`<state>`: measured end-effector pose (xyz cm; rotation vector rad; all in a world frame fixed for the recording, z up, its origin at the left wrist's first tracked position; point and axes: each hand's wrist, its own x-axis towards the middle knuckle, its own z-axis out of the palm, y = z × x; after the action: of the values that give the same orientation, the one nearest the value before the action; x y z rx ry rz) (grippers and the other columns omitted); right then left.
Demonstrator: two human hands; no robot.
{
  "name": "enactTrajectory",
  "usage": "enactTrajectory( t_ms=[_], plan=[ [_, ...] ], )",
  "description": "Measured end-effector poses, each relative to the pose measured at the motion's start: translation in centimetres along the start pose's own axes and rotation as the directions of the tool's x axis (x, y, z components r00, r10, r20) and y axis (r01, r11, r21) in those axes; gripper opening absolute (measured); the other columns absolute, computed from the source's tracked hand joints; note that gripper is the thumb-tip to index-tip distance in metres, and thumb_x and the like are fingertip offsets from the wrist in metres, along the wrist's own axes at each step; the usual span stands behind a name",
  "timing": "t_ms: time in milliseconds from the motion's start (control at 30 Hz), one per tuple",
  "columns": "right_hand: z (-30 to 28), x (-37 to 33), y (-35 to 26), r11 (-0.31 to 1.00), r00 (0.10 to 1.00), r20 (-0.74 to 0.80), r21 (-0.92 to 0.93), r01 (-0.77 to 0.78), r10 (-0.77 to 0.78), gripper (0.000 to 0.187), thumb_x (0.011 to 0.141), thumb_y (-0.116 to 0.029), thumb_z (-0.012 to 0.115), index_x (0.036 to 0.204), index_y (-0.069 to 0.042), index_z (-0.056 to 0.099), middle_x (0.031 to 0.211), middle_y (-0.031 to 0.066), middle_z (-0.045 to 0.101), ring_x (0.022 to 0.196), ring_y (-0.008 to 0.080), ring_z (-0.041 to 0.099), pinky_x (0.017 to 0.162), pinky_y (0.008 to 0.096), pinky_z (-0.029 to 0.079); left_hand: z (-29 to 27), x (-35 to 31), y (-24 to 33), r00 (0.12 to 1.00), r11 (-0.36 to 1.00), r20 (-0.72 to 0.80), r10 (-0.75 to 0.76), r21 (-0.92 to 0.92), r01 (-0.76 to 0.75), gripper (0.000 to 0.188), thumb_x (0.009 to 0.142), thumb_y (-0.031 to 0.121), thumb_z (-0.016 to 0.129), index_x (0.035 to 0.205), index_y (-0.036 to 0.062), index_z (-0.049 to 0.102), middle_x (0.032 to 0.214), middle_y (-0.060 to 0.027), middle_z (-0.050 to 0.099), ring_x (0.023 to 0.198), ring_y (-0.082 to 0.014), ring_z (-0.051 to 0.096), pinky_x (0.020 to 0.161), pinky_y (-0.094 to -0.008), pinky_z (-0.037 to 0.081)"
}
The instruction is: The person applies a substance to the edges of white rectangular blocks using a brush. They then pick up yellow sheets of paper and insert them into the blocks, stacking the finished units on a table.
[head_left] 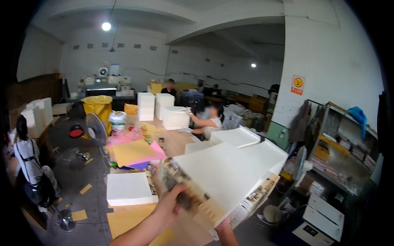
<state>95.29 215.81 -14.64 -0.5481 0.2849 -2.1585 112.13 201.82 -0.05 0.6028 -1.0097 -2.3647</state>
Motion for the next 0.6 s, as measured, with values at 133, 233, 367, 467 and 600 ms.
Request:
enactTrajectory(
  t_ms=[133,233,367,467,600],
  plan=[
    [-0.6,1.2,0.5,0.993,0.997,-0.061,-0.097,-0.061,0.055,0.07,0.098,-0.059,0.034,0.146,-0.008,0.041,0.146,0.0133,0.049,0.133,0.0329,0.046,0.11,0.0497,0.038,-10.1,-5.6,-0.6,0.996,0.988,0.083,0.043,-0.154,-0.03,0.047,0.088,0.027,0.064,0.127,0.0053,0.053,0.116,-0.0096,0.065,0.107,-0.0236,0.063,0.088,-0.0376,0.052],
    [-1.4,0.8,2.0,0.972,0.982,-0.116,-0.161,-0.169,0.152,0.074,0.097,-0.062,0.035,0.146,-0.008,0.04,0.146,0.0129,0.049,0.133,0.0324,0.046,0.11,0.0496,0.038,-24.6,-8.0,-4.3,0.985,0.966,-0.156,0.074,-0.235,-0.11,0.063,0.079,0.034,0.059,0.133,0.0032,0.053,0.121,-0.0168,0.066,0.105,-0.034,0.065,0.096,-0.0499,0.051],
    [-4.2,-2.3,6.0,0.866,0.893,-0.284,-0.267,-0.423,0.349,0.079,0.095,-0.066,0.036,0.147,-0.007,0.039,0.146,0.0123,0.049,0.132,0.0317,0.047,0.11,0.0493,0.038,-40.5,-13.7,-11.6,0.998,0.93,-0.021,0.051,-0.363,-0.055,0.033,0.081,0.032,0.063,0.103,0.0081,0.06,0.088,-0.0079,0.064,0.076,-0.0216,0.064,0.068,-0.0367,0.053],
    [-7.7,-6.8,9.9,0.694,0.725,-0.447,-0.27,-0.667,0.523,0.083,0.093,-0.069,0.037,0.148,-0.007,0.038,0.146,0.0119,0.049,0.132,0.0312,0.047,0.11,0.0492,0.039,-45.4,-17.5,-16.5,0.945,0.984,-0.31,0.1,-0.111,-0.14,0.062,0.078,0.019,0.059,0.136,-0.0021,0.05,0.119,-0.0173,0.066,0.105,-0.0312,0.066,0.095,-0.0474,0.052],
    [-14.8,-13.9,12.4,0.462,0.402,-0.587,-0.053,-0.886,0.703,0.09,0.089,-0.075,0.039,0.149,-0.008,0.036,0.145,0.0115,0.049,0.132,0.0304,0.048,0.109,0.0492,0.039,-42.8,-21.7,-19.0,0.928,0.952,-0.322,-0.187,-0.293,0.09,0.071,0.078,0.018,0.066,0.141,-0.0011,0.04,0.118,-0.015,0.064,0.1,-0.0278,0.068,0.081,-0.0402,0.059]
  ],
)
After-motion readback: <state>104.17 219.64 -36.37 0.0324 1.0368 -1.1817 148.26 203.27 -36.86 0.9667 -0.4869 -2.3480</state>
